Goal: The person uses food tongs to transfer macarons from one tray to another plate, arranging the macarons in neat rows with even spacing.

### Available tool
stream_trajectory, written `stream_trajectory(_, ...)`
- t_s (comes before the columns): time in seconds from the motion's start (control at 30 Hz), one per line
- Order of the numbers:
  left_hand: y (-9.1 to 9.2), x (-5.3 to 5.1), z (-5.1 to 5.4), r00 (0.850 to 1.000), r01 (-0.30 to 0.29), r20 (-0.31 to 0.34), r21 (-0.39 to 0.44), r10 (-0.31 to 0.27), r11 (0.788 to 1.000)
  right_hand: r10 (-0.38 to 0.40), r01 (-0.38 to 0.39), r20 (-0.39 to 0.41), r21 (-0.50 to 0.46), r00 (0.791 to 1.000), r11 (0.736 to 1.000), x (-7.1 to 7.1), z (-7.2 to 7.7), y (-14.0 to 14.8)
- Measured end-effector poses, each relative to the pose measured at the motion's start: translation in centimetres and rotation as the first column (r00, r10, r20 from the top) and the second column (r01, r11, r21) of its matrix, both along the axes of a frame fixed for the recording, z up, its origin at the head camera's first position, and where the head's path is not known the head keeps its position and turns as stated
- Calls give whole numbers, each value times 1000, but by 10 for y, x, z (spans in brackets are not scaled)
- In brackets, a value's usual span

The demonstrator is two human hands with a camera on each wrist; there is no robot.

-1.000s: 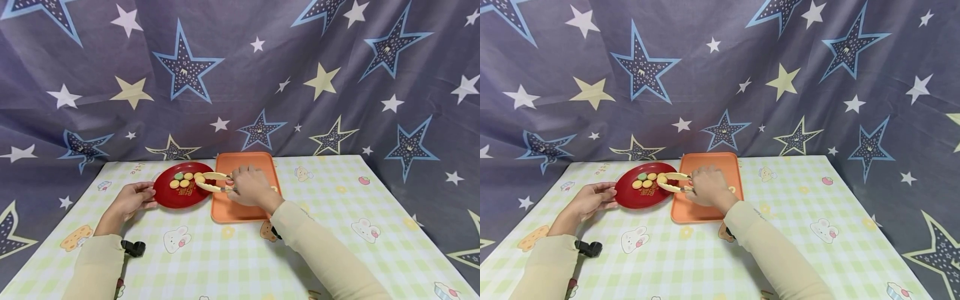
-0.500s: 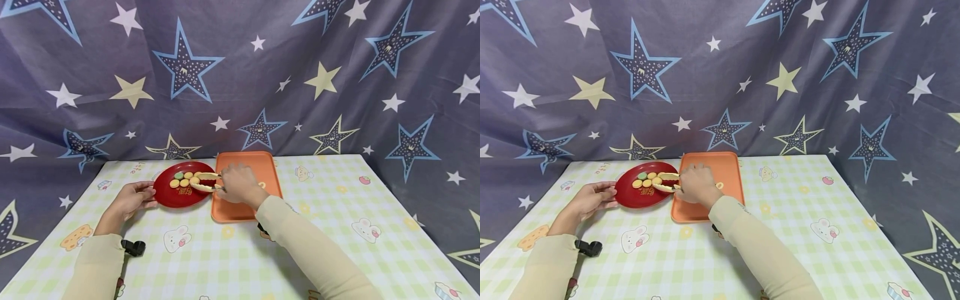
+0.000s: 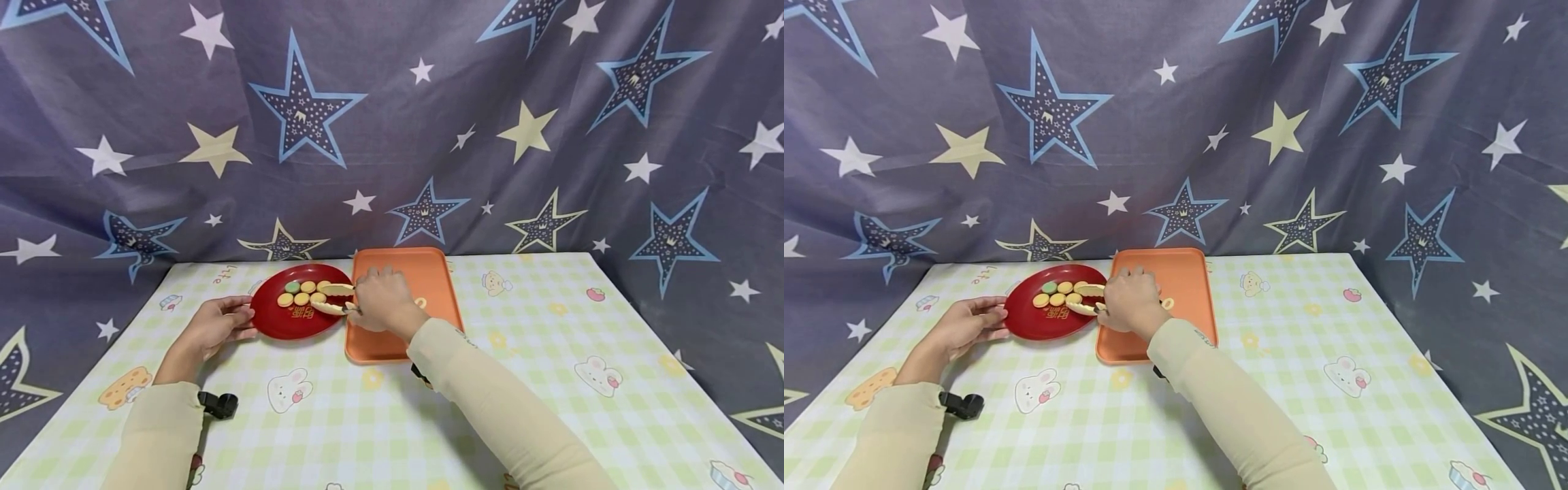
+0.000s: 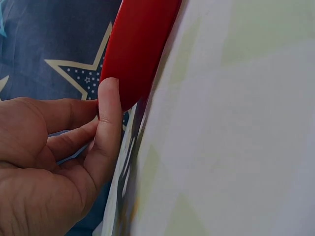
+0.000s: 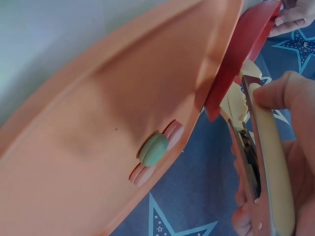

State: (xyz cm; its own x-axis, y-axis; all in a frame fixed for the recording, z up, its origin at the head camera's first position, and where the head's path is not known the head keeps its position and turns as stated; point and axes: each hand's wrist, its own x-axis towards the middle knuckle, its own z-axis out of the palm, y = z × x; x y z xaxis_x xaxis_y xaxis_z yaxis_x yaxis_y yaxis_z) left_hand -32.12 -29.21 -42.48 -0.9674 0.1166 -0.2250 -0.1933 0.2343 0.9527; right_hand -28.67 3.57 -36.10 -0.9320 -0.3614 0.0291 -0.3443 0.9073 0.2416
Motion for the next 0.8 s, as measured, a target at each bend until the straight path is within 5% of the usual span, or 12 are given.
stream_trajectory(0.8, 0, 2, 1, 1000, 5, -8, -3, -5, 1000, 13, -15, -11, -159, 1000, 987, 17, 11, 25)
